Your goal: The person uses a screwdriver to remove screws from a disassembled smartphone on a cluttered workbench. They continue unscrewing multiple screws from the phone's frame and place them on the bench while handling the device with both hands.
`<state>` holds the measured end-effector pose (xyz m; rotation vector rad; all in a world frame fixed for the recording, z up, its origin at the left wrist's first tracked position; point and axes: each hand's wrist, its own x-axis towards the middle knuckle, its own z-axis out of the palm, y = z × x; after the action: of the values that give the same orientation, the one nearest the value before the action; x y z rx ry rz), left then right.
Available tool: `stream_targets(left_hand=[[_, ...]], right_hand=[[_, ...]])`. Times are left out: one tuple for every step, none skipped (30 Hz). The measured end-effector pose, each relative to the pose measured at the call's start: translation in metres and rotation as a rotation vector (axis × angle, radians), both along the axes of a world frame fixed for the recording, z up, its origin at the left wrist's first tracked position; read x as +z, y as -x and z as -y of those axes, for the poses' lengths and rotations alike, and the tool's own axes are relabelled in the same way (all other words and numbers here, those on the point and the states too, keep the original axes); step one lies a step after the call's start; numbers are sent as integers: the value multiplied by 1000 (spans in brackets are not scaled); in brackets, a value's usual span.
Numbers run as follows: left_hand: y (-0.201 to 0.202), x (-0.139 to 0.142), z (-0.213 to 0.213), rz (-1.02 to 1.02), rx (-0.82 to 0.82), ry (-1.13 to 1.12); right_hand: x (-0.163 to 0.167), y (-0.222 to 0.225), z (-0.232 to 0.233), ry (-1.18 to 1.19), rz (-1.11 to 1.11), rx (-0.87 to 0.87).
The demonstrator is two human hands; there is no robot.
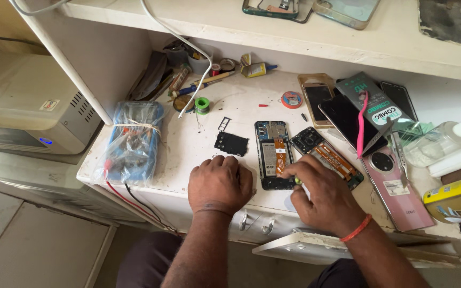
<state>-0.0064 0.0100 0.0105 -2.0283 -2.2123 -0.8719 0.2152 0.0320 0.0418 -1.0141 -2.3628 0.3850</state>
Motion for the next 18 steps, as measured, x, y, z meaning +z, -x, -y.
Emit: stream_targets(left_hand=[[-1, 0, 0, 1, 3, -9], [-1, -1, 0, 2, 6, -17], [-1, -1, 0, 2, 9, -26], [-1, -1, 0, 5, 5, -24], [-1, -1, 0, 8, 0, -22], [0, -1, 0, 11, -4, -21], [0, -1, 0, 13, -2, -18], [-1, 0, 0, 16, -1, -15], [-1, 0, 0, 18, 1, -11], [-1, 0, 1, 15, 1, -18], [-1, 0, 0, 12, 1, -25], [-1, 0, 0, 8, 2, -32], [-1, 0, 0, 11, 4, -30], [-1, 0, 0, 14, 6, -26], [-1, 0, 0, 17, 8, -24], [-2, 0, 0, 23, 6, -26], [-2, 0, 0, 29, 5, -29], [-2, 0, 0, 35, 3, -32]], right_hand=[[1, 3, -1, -5, -2, 14], [1, 6, -2, -10, -5, 28], [1, 9, -3, -15, -9, 41], [1, 11, -3, -6, -1, 37], [2, 13, -4, 3, 7, 32], [2, 14, -5, 12, 14, 28], [3, 15, -6, 23, 16, 28], [3, 16, -7, 35, 18, 28], [4, 16, -8, 47, 21, 27], [5, 17, -9, 50, 31, 27], [6, 17, -10, 53, 41, 28], [7, 18, -10, 55, 50, 29], [8, 18, -11, 69, 81, 29], [9, 18, -12, 82, 113, 28], [10, 18, -12, 95, 144, 28], [10, 18, -12, 98, 145, 31], [10, 18, -12, 100, 145, 35], [10, 18, -12, 102, 146, 38]])
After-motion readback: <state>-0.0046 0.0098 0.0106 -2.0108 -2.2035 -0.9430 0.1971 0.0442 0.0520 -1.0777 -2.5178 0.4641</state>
